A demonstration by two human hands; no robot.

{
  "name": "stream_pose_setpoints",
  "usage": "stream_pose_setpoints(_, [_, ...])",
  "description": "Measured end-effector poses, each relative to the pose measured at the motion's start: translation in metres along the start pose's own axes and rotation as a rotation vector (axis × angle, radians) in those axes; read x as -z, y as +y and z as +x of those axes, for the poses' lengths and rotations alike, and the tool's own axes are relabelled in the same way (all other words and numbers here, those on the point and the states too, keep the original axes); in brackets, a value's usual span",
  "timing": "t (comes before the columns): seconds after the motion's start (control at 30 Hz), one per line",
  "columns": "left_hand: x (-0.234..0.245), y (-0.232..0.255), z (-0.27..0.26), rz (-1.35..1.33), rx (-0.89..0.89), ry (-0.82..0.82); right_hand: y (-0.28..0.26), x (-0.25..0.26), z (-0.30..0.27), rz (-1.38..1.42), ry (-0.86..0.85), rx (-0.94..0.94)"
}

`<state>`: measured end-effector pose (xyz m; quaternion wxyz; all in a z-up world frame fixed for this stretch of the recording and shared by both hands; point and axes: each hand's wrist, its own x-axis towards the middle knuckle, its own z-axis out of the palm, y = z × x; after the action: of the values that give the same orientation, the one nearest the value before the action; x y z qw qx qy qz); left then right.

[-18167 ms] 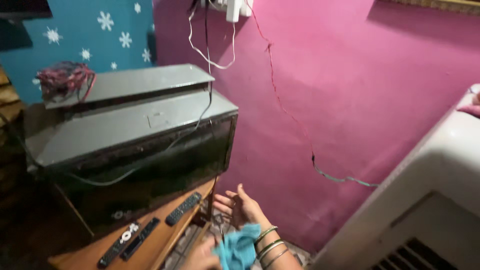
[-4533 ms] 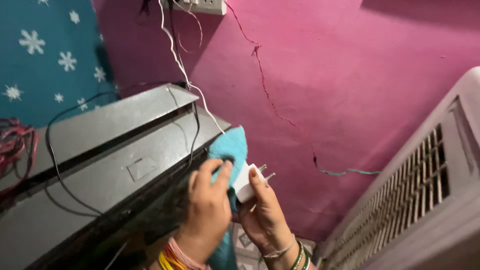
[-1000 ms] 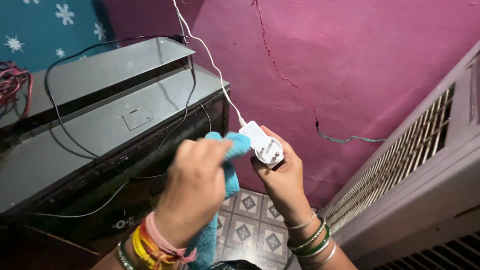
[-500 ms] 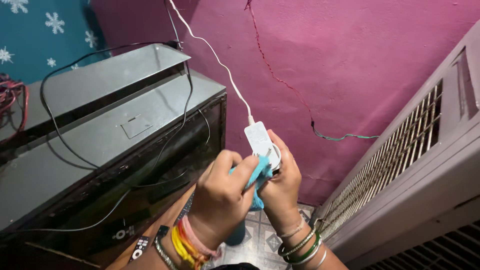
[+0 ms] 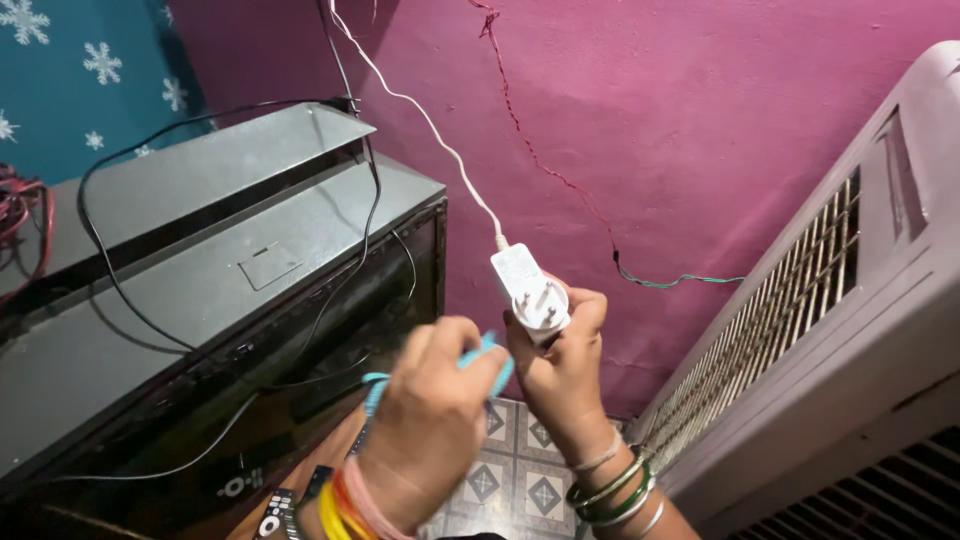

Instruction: The person cleans a power adapter and cable with a blue cloth, then plugs the adapter into a wall socket.

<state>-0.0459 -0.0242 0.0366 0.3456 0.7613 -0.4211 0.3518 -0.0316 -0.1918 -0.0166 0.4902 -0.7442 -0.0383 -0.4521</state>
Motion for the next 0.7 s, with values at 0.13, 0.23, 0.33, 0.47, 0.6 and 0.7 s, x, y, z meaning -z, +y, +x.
stream_pose_setpoints(0.13, [0.04,-0.022,0.018,-0.099,0.272,0.061,0.012,0.02,0.007,0.395,-0.239,-0.215])
stream_pose_setpoints(0.23, [0.063,-0.034,0.043,-0.154,0.259,0.082,0.012,0.025,0.006,0.49,-0.217,-0.294])
stream_pose_setpoints(0.33, [0.068,-0.038,0.064,-0.176,0.049,0.108,0.007,0.016,0.006,0.479,-0.237,-0.18])
stream_pose_setpoints(0.47, [0.053,-0.028,0.064,-0.285,-0.008,-0.04,-0.006,0.008,0.001,0.425,-0.22,-0.124])
stream_pose_setpoints(0.6, [0.046,-0.037,0.072,-0.284,0.051,-0.201,-0.022,0.009,-0.004,0.326,-0.237,-0.092])
stream_pose_setpoints(0.7, [0.049,-0.036,0.07,-0.339,0.065,-0.235,-0.029,0.006,-0.008,0.276,-0.224,-0.091])
